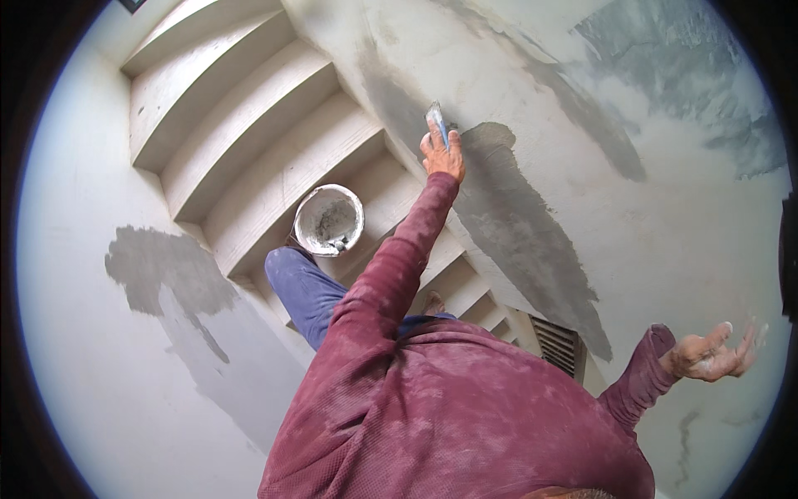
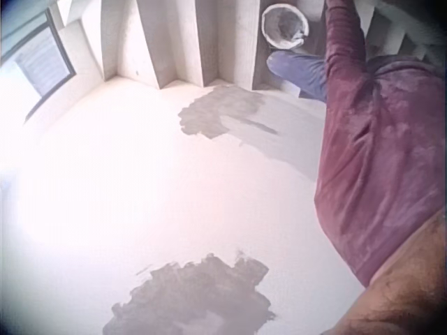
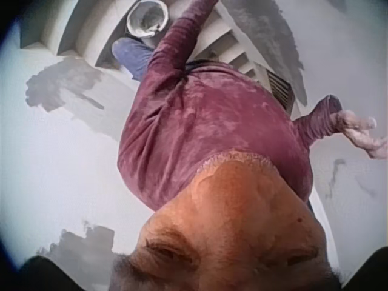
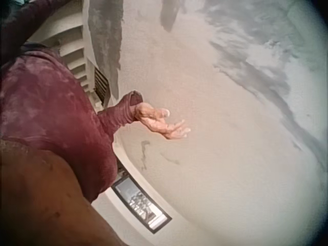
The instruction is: The person applies plaster to a wall using a trowel and a smaller scraper. They repeatedly scoop plaster from a bucket and spread it onto the wall surface, smoothing it with the trowel.
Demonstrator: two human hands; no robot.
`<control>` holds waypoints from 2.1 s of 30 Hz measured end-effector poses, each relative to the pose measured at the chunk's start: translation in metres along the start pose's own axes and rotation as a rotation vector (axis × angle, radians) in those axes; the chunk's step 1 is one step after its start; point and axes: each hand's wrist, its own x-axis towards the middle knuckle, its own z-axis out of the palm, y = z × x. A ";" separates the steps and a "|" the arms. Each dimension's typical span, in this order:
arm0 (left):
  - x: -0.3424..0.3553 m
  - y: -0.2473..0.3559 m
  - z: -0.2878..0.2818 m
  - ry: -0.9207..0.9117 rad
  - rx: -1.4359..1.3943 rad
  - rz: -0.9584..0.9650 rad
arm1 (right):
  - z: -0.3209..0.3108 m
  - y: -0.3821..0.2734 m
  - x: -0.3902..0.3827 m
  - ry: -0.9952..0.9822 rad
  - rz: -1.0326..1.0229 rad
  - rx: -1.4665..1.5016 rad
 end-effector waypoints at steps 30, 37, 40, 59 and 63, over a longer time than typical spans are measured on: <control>0.008 0.017 -0.041 -0.577 -0.140 -0.109 | 0.021 0.047 -0.021 0.199 -0.018 -0.077; -0.101 -0.018 -0.004 -0.766 -0.176 0.109 | 0.021 0.058 -0.034 0.281 -0.055 0.073; -0.154 0.046 -0.041 -1.014 -0.206 -0.145 | 0.020 0.068 -0.036 0.289 -0.112 0.111; -0.066 0.080 -0.054 -0.715 -0.132 -0.183 | 0.013 0.072 -0.042 0.366 -0.054 0.186; -0.115 0.093 -0.039 -0.793 -0.178 -0.211 | 0.019 0.066 -0.038 0.402 -0.030 0.177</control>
